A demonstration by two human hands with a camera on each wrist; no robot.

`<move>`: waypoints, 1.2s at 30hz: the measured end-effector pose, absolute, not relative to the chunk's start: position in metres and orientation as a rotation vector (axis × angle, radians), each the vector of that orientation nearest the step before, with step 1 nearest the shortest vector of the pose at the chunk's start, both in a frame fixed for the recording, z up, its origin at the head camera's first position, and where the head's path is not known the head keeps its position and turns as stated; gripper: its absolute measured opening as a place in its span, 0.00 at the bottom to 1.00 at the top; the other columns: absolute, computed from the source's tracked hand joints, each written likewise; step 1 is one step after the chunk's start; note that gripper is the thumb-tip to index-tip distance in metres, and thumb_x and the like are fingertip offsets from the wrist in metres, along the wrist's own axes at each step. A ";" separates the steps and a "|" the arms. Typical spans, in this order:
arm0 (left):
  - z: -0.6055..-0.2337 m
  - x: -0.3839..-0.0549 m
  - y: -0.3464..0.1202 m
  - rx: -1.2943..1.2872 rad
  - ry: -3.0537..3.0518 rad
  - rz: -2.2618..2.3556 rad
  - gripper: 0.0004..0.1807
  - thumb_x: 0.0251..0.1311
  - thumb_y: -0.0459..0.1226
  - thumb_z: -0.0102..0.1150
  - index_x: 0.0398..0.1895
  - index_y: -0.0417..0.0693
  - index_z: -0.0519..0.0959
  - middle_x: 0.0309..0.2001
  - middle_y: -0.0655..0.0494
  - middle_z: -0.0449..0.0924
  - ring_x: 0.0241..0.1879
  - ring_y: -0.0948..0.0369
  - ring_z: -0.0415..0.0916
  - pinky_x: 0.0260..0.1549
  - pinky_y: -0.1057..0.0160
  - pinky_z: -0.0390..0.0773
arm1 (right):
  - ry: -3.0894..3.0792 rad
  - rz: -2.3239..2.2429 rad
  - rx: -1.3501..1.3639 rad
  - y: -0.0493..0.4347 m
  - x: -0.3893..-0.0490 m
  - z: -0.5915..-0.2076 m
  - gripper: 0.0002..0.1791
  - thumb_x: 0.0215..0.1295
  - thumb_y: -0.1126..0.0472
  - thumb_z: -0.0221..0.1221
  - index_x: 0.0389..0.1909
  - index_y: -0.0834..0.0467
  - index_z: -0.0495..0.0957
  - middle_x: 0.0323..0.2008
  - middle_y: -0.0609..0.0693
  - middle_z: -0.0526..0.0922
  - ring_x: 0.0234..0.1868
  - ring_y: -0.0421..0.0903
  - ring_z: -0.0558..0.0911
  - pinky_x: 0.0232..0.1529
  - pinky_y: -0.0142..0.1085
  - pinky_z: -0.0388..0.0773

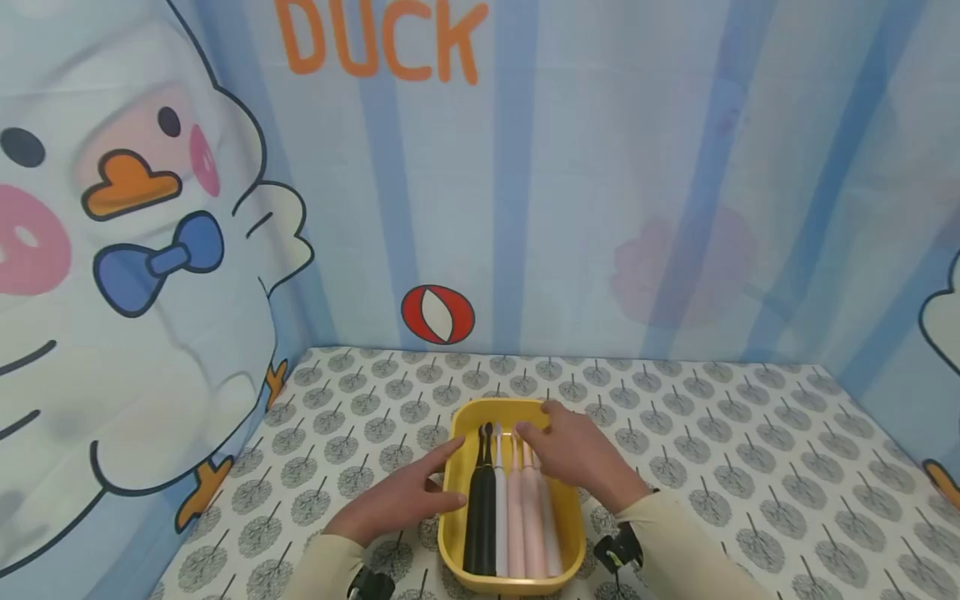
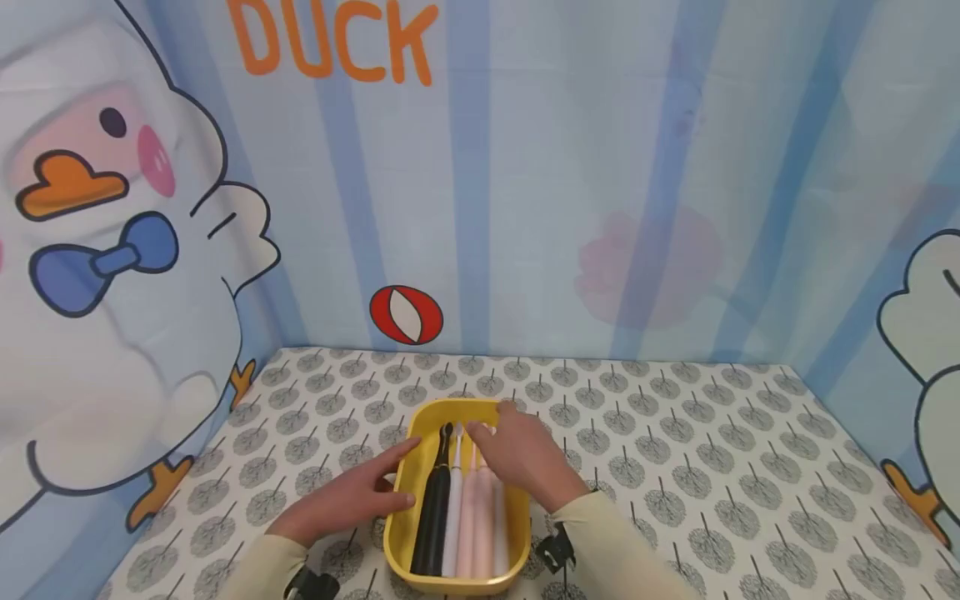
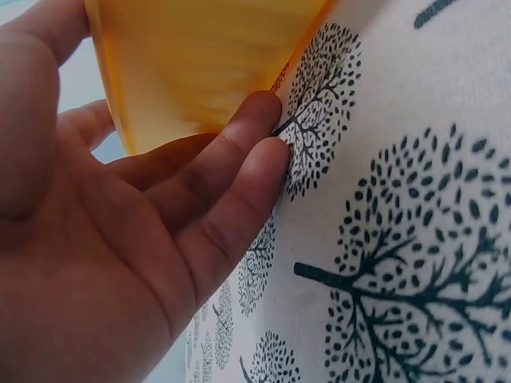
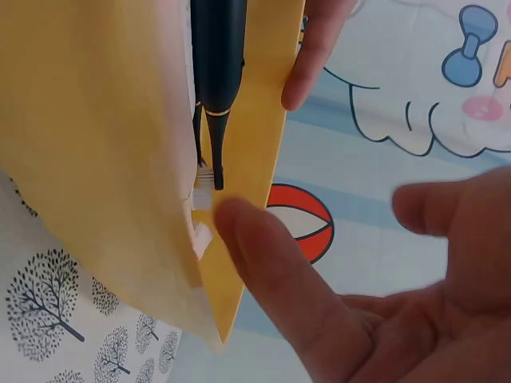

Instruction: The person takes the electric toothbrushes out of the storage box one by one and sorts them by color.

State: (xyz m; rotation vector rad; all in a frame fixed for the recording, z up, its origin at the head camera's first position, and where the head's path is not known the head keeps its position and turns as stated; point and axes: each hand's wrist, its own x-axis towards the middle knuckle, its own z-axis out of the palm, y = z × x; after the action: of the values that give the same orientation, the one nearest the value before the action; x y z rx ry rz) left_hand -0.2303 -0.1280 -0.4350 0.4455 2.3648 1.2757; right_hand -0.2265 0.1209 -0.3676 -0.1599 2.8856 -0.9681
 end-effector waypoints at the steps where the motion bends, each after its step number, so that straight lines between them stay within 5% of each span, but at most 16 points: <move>1: -0.435 -0.230 -0.128 0.452 2.363 1.280 0.42 0.54 0.56 0.60 0.70 0.71 0.51 0.65 0.48 0.60 0.48 0.55 0.73 0.44 0.52 0.74 | 2.856 -0.952 -0.157 0.120 -0.228 -0.367 0.41 0.64 0.37 0.46 0.66 0.65 0.58 0.34 0.52 0.81 0.27 0.43 0.80 0.37 0.44 0.76; 6: -0.437 -0.231 -0.128 0.466 2.369 1.279 0.43 0.53 0.56 0.60 0.71 0.69 0.51 0.65 0.49 0.60 0.48 0.55 0.74 0.44 0.51 0.73 | 2.777 -0.850 -0.173 0.118 -0.234 -0.368 0.37 0.63 0.40 0.50 0.59 0.67 0.65 0.26 0.50 0.78 0.20 0.42 0.78 0.33 0.41 0.75; 11: -0.436 -0.231 -0.128 0.476 2.373 1.269 0.42 0.54 0.55 0.59 0.71 0.70 0.51 0.65 0.49 0.60 0.48 0.55 0.74 0.44 0.50 0.73 | 2.769 -0.783 -0.183 0.116 -0.238 -0.373 0.25 0.60 0.41 0.53 0.33 0.62 0.73 0.22 0.52 0.76 0.18 0.46 0.77 0.23 0.38 0.71; 14: -0.435 -0.230 -0.128 0.485 2.366 1.273 0.42 0.54 0.55 0.59 0.71 0.71 0.50 0.65 0.48 0.60 0.49 0.54 0.74 0.45 0.50 0.73 | 2.751 -0.757 -0.163 0.114 -0.239 -0.376 0.23 0.57 0.41 0.56 0.25 0.58 0.72 0.20 0.52 0.76 0.18 0.46 0.77 0.20 0.38 0.72; 36: -0.437 -0.229 -0.130 0.521 2.314 1.351 0.40 0.57 0.51 0.59 0.70 0.71 0.50 0.62 0.46 0.64 0.51 0.52 0.72 0.44 0.51 0.74 | 2.744 -0.642 -0.340 0.103 -0.230 -0.388 0.16 0.40 0.51 0.68 0.19 0.56 0.73 0.16 0.49 0.75 0.13 0.46 0.76 0.14 0.38 0.73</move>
State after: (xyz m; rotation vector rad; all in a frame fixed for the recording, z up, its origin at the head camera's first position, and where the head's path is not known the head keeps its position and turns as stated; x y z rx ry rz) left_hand -0.2289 -0.1302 -0.4374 0.5211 2.3136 1.3512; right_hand -0.2301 0.1027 -0.3885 -0.3403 2.7441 -0.6415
